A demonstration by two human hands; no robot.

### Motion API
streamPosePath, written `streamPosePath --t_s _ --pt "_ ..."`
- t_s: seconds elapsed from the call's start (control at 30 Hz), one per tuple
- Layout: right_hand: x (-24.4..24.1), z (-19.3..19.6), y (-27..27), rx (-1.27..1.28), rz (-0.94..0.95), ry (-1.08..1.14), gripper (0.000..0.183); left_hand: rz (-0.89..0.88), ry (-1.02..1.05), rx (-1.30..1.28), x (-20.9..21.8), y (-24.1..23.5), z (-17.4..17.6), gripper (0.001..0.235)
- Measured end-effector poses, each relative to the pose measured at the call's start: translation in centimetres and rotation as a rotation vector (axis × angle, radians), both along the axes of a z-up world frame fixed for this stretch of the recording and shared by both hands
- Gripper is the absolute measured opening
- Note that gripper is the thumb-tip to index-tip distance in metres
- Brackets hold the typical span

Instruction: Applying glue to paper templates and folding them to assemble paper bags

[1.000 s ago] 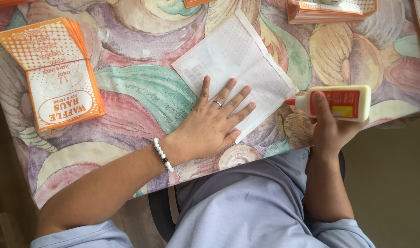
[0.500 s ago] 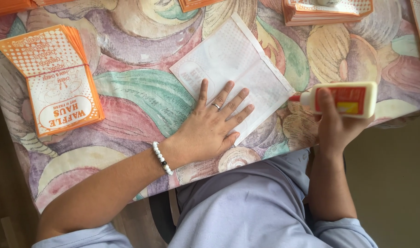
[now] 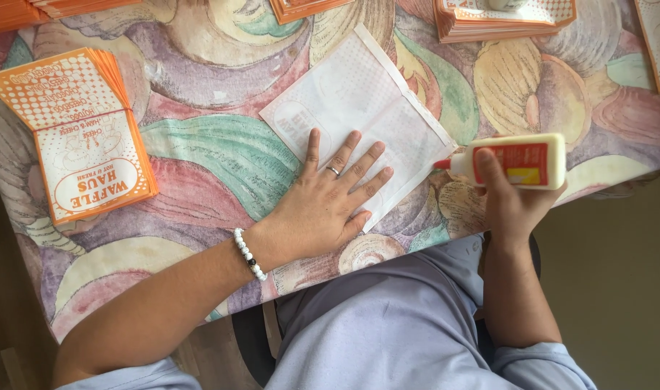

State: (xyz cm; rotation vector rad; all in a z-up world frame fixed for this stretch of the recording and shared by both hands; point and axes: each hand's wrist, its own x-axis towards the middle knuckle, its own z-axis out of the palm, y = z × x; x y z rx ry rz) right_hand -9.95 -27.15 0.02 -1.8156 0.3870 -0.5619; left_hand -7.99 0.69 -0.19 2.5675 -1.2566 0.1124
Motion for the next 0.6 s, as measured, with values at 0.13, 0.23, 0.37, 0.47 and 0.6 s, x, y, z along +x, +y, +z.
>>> streamPosePath --t_s 0.13,0.23,0.37,0.47,0.6 --pt "0.8 0.1 -0.5 -0.040 -0.022 -0.070 0.020 -0.001 0.005 -0.006 -0.1 0.0 0.1 0.063" --pt "1.6 1.0 -0.7 -0.005 -0.063 -0.058 0.025 -0.004 -0.008 -0.006 0.1 0.0 0.2 0.063" --pt "2.3 2.1 -0.7 0.110 -0.032 -0.032 0.025 -0.006 -0.001 -0.003 0.0 0.0 0.2 0.064" --pt "2.8 2.0 -3.3 0.368 0.021 -0.032 0.027 -0.013 -0.001 -0.012 0.1 0.1 0.4 0.062" --pt "2.7 2.7 -6.5 0.485 0.128 0.036 0.026 -0.061 0.061 -0.031 0.2 0.1 1.1 0.057"
